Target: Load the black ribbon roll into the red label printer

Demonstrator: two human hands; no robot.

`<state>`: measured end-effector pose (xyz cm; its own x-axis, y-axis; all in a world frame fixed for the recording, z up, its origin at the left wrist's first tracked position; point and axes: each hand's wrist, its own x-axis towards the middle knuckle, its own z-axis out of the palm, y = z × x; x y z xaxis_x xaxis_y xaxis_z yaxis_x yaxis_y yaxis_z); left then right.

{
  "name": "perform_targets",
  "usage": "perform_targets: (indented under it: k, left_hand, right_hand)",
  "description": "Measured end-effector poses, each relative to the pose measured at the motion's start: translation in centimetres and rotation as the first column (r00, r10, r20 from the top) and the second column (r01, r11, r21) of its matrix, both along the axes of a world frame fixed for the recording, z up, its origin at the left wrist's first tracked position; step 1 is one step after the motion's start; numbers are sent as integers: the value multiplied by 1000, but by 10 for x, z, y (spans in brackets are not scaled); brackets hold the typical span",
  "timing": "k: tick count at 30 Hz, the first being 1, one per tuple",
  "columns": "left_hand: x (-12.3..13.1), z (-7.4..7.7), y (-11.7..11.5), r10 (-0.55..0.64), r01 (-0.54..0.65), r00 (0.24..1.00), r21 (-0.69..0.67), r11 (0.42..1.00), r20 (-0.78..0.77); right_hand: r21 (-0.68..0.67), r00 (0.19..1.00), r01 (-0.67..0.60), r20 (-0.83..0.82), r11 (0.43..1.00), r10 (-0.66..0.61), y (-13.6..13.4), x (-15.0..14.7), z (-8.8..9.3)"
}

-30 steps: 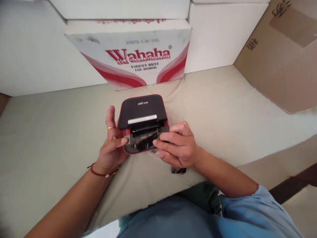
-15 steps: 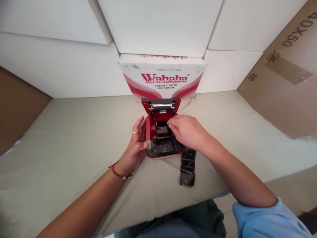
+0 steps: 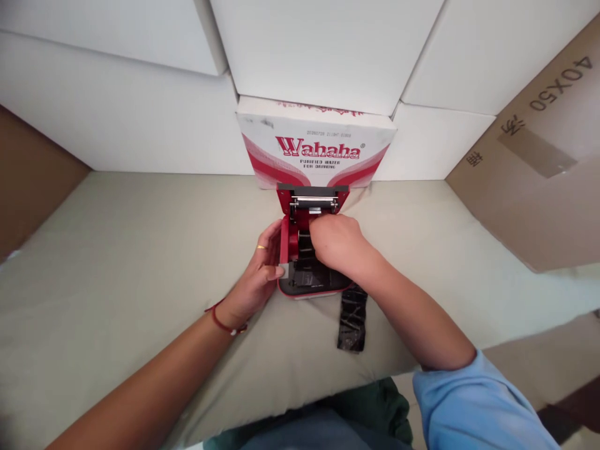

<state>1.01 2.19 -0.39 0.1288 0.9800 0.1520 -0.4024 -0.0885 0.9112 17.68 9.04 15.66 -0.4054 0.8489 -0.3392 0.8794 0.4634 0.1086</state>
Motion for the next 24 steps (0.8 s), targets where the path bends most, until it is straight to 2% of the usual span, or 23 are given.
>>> perform_targets:
  k: [7,12,14,16,18,20,22,24]
  left_hand:
    - [2,1,1,-1,1,1000,21,1000,22]
    - [1,-2,2,6,-6,1000,30,1000,-3]
    - [0,-2,2,8,-7,1000,35,999,-6]
    - [0,-2,2,4,-3,1000,36,999,-5]
    - [-1,-1,2,2,-2,1000,31,1000,2]
    - [-1,0,2,9,-9,1000,28,1000,15]
    - [0,1,2,15,-16,1000,28,999,26]
    - [0,2,2,16,-17,999,27,1000,36]
  right_hand:
    - [-3,982,73,-174,997,-72,-6,15,-3]
    - [-47,922,89,-373,995,-100,-1,26,-15]
    - [-72,845,72,-525,995,-99,1,32,-18]
    - [-173,694,11,-708,985,-132,-2,44,-15]
    - [-327,524,-99,-820,940,-230,-8,65,-7]
    - [-434,412,-146,-844,889,-344,-15,96,3]
    - [-475,349,-49,-832,879,-430,-19,131,8]
    - [-502,335,101,-796,859,-504,-18,166,3]
